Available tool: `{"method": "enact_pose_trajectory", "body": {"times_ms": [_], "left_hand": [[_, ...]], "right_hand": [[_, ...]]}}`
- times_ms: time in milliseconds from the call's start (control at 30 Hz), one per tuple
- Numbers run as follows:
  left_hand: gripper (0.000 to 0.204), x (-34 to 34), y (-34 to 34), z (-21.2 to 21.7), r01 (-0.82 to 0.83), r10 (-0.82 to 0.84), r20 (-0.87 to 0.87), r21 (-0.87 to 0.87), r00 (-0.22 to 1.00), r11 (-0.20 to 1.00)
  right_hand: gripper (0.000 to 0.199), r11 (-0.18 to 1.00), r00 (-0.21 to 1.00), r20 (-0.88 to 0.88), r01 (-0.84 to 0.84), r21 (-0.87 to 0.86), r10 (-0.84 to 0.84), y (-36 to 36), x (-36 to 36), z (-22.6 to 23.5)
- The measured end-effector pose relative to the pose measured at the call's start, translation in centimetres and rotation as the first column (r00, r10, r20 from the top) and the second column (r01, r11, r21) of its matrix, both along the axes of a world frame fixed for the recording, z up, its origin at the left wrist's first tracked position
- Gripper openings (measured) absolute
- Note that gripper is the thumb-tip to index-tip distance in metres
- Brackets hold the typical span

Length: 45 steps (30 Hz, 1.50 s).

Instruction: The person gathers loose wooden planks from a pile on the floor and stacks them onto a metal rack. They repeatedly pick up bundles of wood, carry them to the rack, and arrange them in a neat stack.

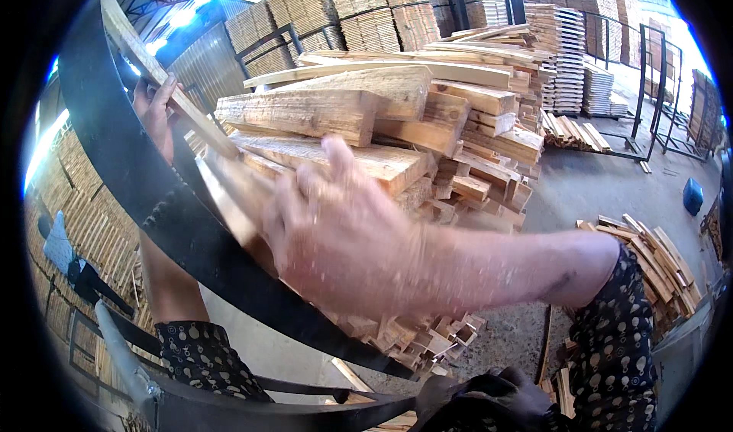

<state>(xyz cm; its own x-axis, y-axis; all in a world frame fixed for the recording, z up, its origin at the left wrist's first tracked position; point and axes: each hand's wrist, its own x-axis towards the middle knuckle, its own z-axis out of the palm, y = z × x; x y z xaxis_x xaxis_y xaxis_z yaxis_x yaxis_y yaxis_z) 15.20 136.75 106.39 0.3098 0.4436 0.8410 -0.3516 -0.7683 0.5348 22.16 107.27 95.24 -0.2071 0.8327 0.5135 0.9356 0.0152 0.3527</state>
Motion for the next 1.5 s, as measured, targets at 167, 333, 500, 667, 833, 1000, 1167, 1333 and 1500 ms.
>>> {"method": "enact_pose_trajectory", "body": {"times_ms": [167,333,500,667,833,1000,1167,1333,1500], "left_hand": [[0.035,1.9,-0.1,-1.9,-0.007,0.006,0.019,0.066,1.0,0.998],[0.04,0.6,-1.3,-0.3,0.009,-0.015,0.034,0.151,0.999,0.988],[0.046,1.1,-1.6,-1.2,0.007,-0.012,0.039,0.105,0.999,0.994],[0.048,0.7,-3.0,-0.8,-0.03,0.035,-0.035,0.142,0.999,0.989],[0.05,0.0,-0.7,-0.9,-0.204,0.219,-0.042,0.222,0.975,0.953],[0.049,0.9,0.2,-1.4,-0.228,0.253,-0.055,0.278,0.966,0.933],[0.049,0.7,-0.2,-0.9,-0.212,0.235,-0.024,0.348,0.972,0.913],[0.052,0.3,0.8,-0.8,-0.219,0.264,-0.084,0.354,0.961,0.909],[0.05,1.1,3.3,-2.2,-0.174,0.202,-0.084,0.256,0.976,0.951]], "right_hand": [[0.033,0.956,0.948,-0.315,-0.044,-0.291,-0.052,0.0,3.0,2.8],[0.04,0.99,0.981,-0.192,-0.054,-0.128,0.029,0.0,2.3,1.3],[0.036,0.955,0.982,-0.014,-0.186,-0.231,0.187,0.6,0.4,1.5],[0.038,0.911,0.924,-0.255,-0.344,-0.229,0.285,0.7,1.6,0.7],[0.034,0.867,0.836,-0.409,-0.466,-0.175,0.366,1.6,1.2,0.0],[0.021,0.873,0.822,-0.391,-0.481,-0.084,0.415,2.2,1.3,-0.4],[0.019,0.789,0.727,-0.348,-0.611,0.066,0.592,2.6,0.4,-0.5],[0.029,0.842,0.716,-0.528,-0.539,-0.004,0.456,2.4,0.0,-0.3],[0.034,0.858,0.784,-0.535,-0.477,-0.193,0.315,2.3,0.9,1.2]]}}
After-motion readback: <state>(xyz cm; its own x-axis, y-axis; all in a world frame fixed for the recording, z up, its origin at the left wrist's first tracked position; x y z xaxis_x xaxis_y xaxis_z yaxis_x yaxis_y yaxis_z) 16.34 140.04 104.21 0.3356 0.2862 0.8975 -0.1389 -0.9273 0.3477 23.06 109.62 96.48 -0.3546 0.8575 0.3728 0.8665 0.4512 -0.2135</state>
